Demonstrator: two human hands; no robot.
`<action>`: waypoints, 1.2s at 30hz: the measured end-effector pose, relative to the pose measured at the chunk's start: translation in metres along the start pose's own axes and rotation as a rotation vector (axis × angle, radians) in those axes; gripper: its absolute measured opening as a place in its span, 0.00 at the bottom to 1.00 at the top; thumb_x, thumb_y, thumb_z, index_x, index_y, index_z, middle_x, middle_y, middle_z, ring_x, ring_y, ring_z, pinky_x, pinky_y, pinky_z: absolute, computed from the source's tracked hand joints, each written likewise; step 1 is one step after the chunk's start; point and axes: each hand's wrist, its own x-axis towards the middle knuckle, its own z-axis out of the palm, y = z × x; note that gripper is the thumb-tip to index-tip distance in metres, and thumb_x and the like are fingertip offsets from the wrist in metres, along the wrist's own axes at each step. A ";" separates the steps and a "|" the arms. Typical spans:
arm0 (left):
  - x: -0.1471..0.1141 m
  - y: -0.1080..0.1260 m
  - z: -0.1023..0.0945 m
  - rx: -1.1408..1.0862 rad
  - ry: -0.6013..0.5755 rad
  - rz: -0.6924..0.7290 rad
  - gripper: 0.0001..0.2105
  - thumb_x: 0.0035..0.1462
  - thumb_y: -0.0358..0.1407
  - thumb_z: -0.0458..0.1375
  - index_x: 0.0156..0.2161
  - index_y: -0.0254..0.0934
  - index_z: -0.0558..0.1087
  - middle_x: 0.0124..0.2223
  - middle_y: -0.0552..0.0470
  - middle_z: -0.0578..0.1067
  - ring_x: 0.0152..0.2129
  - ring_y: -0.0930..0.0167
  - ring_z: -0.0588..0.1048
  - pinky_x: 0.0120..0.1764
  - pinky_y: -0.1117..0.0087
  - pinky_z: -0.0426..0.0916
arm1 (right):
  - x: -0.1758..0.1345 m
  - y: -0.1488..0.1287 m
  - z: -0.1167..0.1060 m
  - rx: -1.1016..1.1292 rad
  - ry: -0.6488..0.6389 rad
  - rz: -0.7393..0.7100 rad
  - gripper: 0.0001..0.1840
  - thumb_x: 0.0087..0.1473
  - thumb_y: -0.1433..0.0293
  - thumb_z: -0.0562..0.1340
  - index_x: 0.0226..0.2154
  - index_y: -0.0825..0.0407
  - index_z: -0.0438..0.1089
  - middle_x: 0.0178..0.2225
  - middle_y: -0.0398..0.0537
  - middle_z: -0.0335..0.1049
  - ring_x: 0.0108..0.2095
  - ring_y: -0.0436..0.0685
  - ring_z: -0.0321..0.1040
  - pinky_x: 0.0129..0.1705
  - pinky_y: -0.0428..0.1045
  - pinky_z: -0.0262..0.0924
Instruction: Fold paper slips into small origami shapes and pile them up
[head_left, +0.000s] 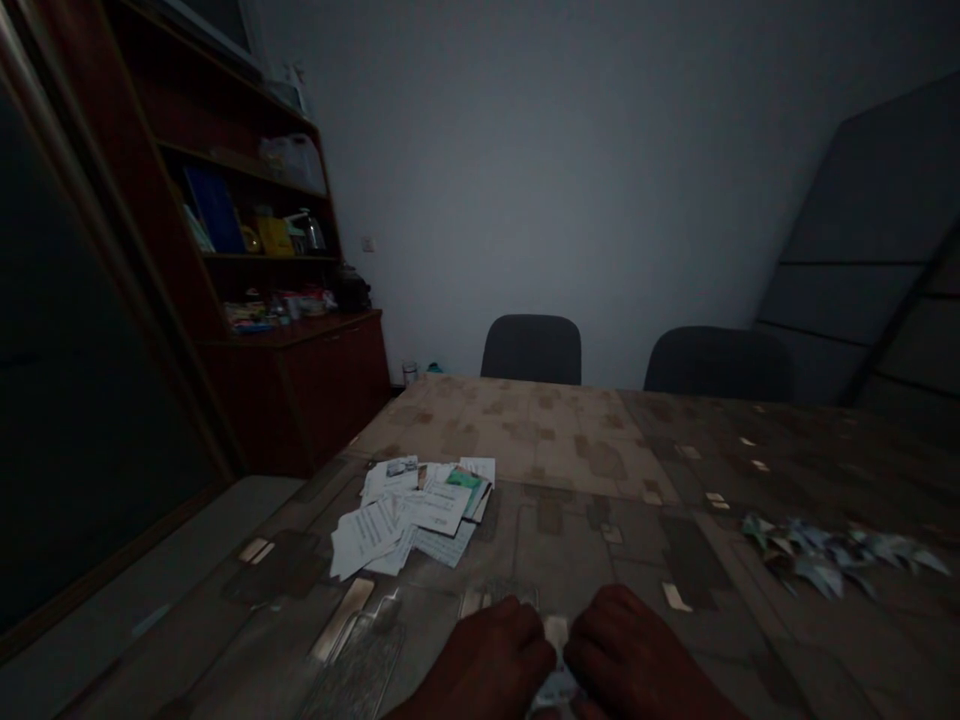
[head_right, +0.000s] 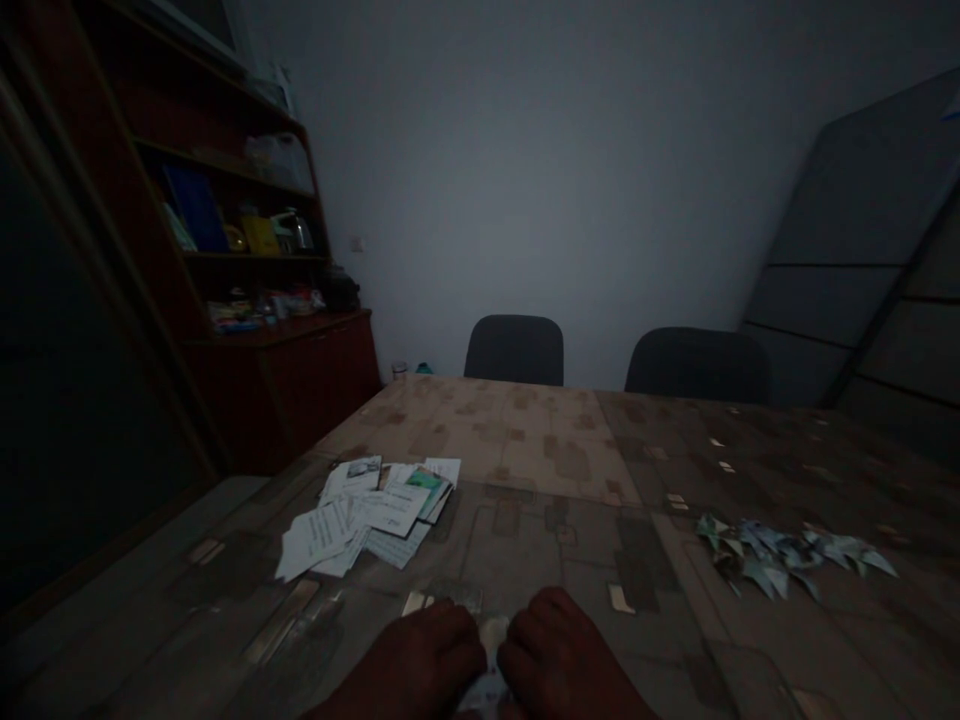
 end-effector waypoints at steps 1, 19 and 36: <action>-0.001 -0.002 0.001 -0.010 0.024 0.003 0.14 0.49 0.45 0.66 0.35 0.38 0.71 0.35 0.53 0.75 0.29 0.68 0.72 0.28 0.72 0.62 | 0.000 0.000 0.002 -0.010 0.023 -0.002 0.05 0.55 0.72 0.59 0.28 0.50 0.67 0.28 0.45 0.72 0.29 0.56 0.64 0.35 0.51 0.53; -0.001 0.016 -0.020 -0.496 0.521 -0.120 0.06 0.42 0.24 0.54 0.26 0.34 0.71 0.23 0.52 0.71 0.21 0.72 0.70 0.24 0.74 0.56 | 0.005 -0.017 -0.011 0.481 0.145 0.409 0.07 0.53 0.73 0.57 0.26 0.51 0.67 0.24 0.43 0.67 0.28 0.54 0.67 0.31 0.47 0.59; 0.001 0.018 -0.032 -0.555 0.568 -0.264 0.07 0.42 0.23 0.51 0.19 0.35 0.65 0.20 0.53 0.68 0.19 0.73 0.69 0.23 0.75 0.56 | 0.006 -0.007 -0.015 0.562 0.197 0.726 0.08 0.46 0.75 0.54 0.20 0.49 0.58 0.21 0.40 0.59 0.24 0.53 0.62 0.26 0.46 0.55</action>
